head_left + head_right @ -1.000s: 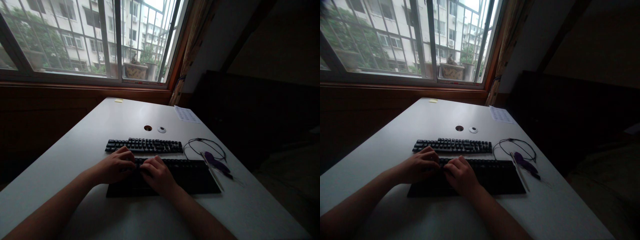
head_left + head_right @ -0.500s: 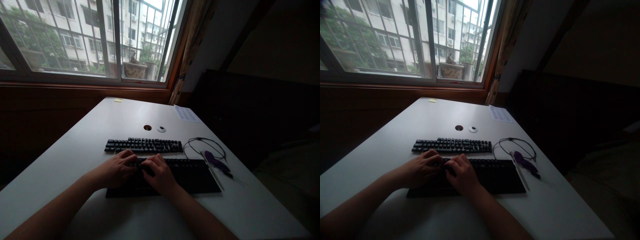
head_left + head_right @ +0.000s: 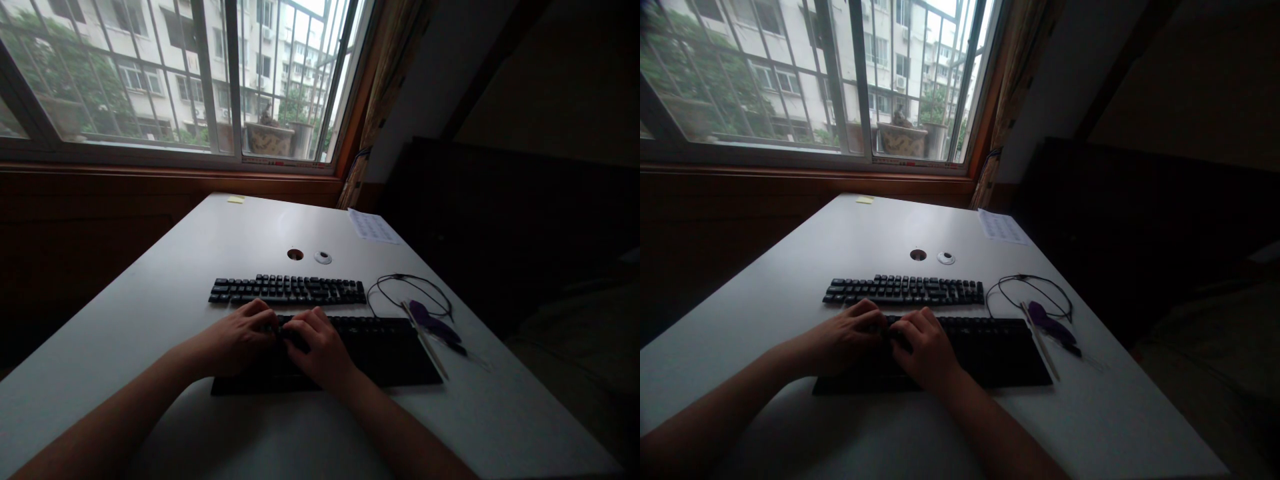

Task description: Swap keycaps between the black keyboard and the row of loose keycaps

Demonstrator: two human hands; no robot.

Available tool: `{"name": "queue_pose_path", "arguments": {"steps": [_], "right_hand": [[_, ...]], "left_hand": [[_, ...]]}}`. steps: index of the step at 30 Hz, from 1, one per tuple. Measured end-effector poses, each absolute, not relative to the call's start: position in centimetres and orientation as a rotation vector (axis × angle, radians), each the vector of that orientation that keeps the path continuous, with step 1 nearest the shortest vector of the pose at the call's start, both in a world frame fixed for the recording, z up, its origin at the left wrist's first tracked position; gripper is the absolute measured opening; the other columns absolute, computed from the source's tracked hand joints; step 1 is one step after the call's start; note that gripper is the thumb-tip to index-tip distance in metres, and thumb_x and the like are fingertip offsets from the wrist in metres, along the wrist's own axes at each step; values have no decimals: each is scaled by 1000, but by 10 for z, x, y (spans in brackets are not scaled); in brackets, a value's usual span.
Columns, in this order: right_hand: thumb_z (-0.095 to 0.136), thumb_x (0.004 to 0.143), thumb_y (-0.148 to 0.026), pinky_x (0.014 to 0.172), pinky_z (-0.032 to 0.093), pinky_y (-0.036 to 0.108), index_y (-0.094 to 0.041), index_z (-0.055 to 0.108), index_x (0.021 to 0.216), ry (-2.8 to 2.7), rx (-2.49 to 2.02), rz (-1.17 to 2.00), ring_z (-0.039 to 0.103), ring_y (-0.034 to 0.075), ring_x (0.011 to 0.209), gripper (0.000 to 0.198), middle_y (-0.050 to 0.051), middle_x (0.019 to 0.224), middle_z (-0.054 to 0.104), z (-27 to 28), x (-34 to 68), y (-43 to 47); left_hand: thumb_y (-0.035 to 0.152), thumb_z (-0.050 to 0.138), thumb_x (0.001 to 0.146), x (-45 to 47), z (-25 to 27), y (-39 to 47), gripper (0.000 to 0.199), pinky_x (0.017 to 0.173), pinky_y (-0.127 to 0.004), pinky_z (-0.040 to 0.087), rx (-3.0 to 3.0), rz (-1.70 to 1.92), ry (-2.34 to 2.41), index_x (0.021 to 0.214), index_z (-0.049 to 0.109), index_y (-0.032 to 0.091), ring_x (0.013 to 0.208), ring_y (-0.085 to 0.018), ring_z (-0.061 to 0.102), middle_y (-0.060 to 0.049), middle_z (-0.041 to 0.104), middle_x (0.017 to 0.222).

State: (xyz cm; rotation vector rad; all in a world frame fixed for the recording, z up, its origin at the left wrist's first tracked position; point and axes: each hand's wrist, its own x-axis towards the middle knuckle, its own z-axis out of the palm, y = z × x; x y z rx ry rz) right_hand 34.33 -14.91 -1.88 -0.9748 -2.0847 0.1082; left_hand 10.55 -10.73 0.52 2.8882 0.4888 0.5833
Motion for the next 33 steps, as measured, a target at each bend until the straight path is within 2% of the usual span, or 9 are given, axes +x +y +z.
{"name": "queue_pose_path", "arguments": {"steps": [3, 11, 17, 22, 33], "right_hand": [[71, 84, -12, 84, 53, 39, -25, 67, 106, -2082, -963, 109, 58, 24, 94, 26, 5, 100, 69, -18, 344, -150], [72, 88, -15, 89, 52, 40, -24, 67, 107, -2142, -926, 107, 59, 23, 95, 22, 4, 101, 71, -22, 345, -148], [69, 92, -15, 80, 54, 35, -22, 69, 104, -2238, -853, 15, 58, 21, 87, 14, 4, 99, 73, -22, 341, -147], [66, 96, -16, 79, 54, 34, -22, 70, 99, -2253, -836, -32, 58, 19, 85, 8, 4, 99, 74, -25, 340, -146], [66, 97, -17, 76, 54, 32, -21, 70, 99, -2238, -784, -81, 59, 18, 82, 6, 4, 98, 75, -22, 341, -147]], "left_hand": [[10, 57, 94, 103, 6, -106, 15, 94, -39, 49, 2818, 605, 477, 90, 67, 20, 108, -25, 50, -8, 62, 112], [16, 54, 100, 88, 8, -92, 9, 90, -38, 46, 2642, 981, 711, 96, 62, 20, 99, -22, 52, -7, 64, 101], [17, 54, 101, 83, 8, -83, 11, 79, -33, 49, 2569, 1227, 895, 100, 64, 21, 91, -20, 56, -5, 65, 94], [17, 56, 98, 80, 5, -79, 10, 72, -30, 50, 2541, 1279, 984, 98, 66, 21, 87, -19, 57, -4, 65, 91], [15, 56, 92, 76, 8, -76, 11, 69, -30, 50, 2443, 1318, 1167, 92, 65, 20, 82, -19, 60, -3, 64, 90]]}}
